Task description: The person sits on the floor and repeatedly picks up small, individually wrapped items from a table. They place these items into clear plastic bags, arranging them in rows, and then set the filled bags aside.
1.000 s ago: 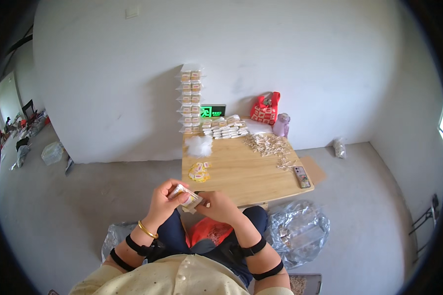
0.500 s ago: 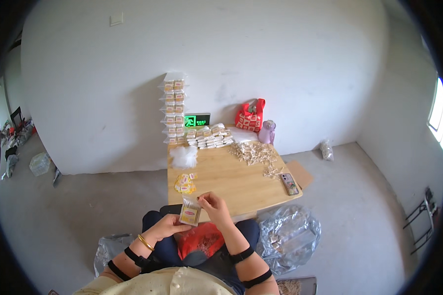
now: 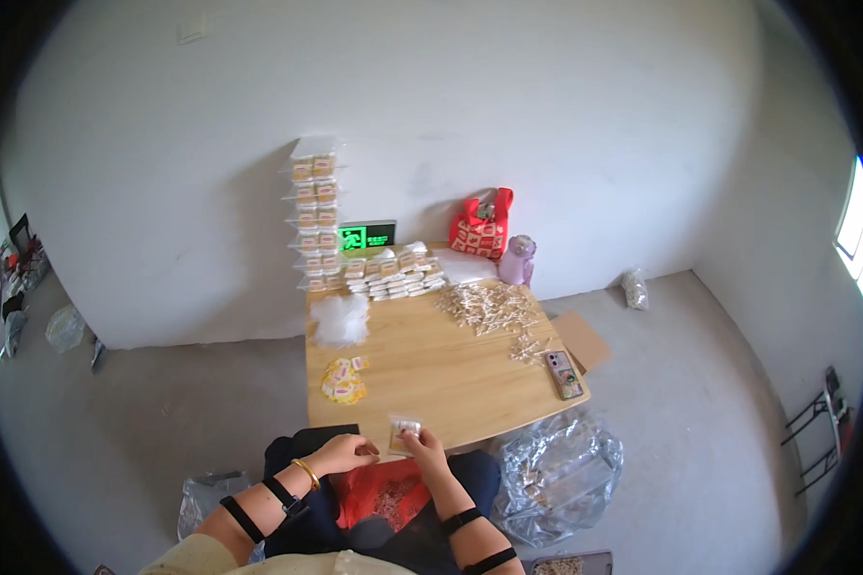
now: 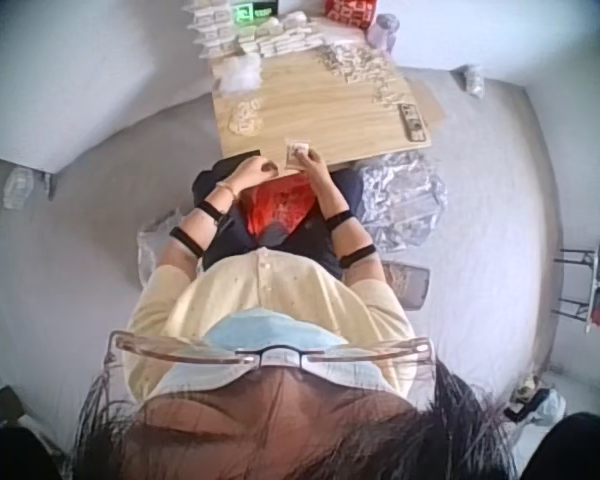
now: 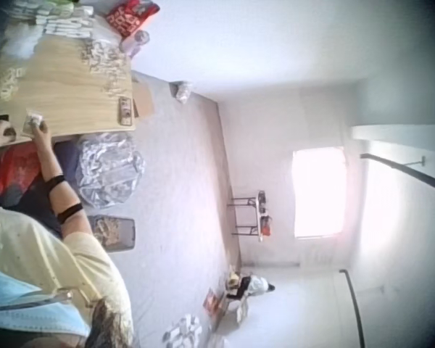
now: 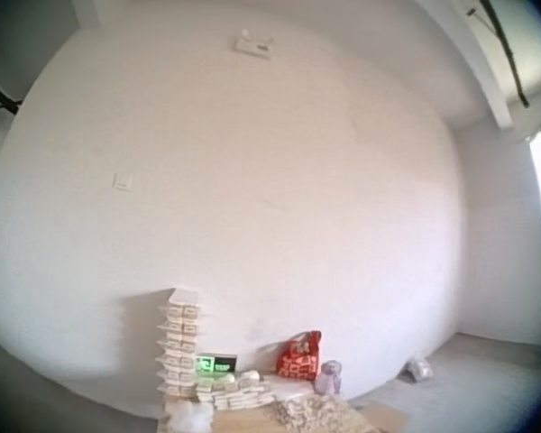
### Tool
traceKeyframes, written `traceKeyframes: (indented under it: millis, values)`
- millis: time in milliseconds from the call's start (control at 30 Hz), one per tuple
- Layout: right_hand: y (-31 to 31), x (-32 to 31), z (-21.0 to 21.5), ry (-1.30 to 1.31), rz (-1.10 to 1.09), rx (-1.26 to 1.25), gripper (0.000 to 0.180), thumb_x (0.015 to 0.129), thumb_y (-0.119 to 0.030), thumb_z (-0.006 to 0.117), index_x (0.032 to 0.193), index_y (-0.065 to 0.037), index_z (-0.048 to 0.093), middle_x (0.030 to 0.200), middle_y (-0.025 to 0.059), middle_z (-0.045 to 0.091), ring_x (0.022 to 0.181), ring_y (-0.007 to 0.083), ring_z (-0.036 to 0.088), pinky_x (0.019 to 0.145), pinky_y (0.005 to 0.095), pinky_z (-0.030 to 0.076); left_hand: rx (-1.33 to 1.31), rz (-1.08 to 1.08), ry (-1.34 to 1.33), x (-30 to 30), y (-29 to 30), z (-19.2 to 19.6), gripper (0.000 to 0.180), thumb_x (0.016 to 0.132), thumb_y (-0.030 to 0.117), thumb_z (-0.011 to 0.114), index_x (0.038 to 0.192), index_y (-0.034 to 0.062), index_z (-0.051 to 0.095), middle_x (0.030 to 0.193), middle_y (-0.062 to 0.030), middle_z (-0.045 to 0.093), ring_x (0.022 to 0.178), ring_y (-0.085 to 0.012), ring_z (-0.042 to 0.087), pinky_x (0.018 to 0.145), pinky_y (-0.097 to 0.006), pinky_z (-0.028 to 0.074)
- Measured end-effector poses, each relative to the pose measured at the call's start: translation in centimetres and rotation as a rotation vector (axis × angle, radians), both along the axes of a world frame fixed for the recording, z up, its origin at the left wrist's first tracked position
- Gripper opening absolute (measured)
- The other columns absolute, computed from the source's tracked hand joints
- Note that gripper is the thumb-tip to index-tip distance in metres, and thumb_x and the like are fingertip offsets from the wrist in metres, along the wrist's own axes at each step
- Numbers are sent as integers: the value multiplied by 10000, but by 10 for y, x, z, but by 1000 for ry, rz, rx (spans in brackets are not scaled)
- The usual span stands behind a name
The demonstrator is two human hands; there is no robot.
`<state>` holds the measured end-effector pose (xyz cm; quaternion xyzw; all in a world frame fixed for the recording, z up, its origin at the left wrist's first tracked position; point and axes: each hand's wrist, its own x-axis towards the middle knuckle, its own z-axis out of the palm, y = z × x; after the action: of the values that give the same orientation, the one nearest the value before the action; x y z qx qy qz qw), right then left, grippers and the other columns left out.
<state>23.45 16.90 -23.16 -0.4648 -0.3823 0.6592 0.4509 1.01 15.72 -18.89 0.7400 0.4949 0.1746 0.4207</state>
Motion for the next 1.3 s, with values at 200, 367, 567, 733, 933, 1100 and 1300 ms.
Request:
traceKeyframes:
  millis: [200, 367, 567, 733, 933, 1100, 1300]
  values:
    - [40, 72, -13, -35, -175, -225, 321, 946, -285, 614, 1139, -29, 601, 952, 57, 655, 806, 139, 626, 694, 260, 526, 41, 49, 21, 24, 86, -39, 459, 881, 386, 699, 1183, 48, 627, 1224, -192, 625, 1166, -329, 586, 987, -392, 469]
    - [127, 81, 29, -148, -119, -64, 308, 905, -178, 634, 1171, -28, 590, 971, 45, 647, 795, 101, 591, 665, 249, 500, 351, 209, 156, 61, 163, -62, 558, 914, 374, 644, 1348, 53, 507, 1453, -208, 430, 1374, -370, 380, 1130, -472, 316]
    - [310, 13, 94, -299, -13, 340, 461, 860, -244, 766, 1151, 39, 546, 891, 68, 667, 681, 100, 600, 587, 247, 477, 618, 146, 478, 55, 208, -87, 664, 971, 466, 488, 1496, 79, 358, 1597, -203, 231, 1502, -351, 154, 1213, -544, 106]
    - [439, -46, 75, -516, -96, 382, 484, 794, -240, 797, 1110, 9, 528, 843, 124, 671, 721, 199, 662, 626, 325, 509, 531, 99, 503, 65, 205, -80, 677, 963, 476, 478, 1510, 96, 353, 1598, -194, 243, 1497, -340, 186, 1216, -536, 116]
    - [498, -92, 58, -901, -219, 529, 462, 766, -259, 812, 1060, -45, 527, 989, 170, 609, 873, 341, 653, 730, 440, 529, 473, 83, 496, 64, 213, -71, 683, 949, 472, 500, 1503, 97, 364, 1590, -202, 258, 1493, -342, 203, 1215, -535, 116]
    - [496, -68, 76, -1027, -309, 564, 380, 803, -287, 767, 1027, -80, 540, 1093, 171, 557, 913, 388, 640, 781, 469, 522, 444, 95, 474, 60, 214, -72, 694, 925, 465, 536, 1494, 99, 378, 1586, -210, 261, 1485, -353, 218, 1209, -553, 119]
    - [551, 67, 46, -1346, -282, 482, 383, 861, -309, 683, 1174, -99, 617, 1292, 170, 564, 1148, 356, 573, 942, 476, 482, 443, 71, 483, 66, 219, -67, 713, 905, 457, 567, 1490, 98, 376, 1575, -219, 273, 1470, -372, 243, 1202, -568, 130]
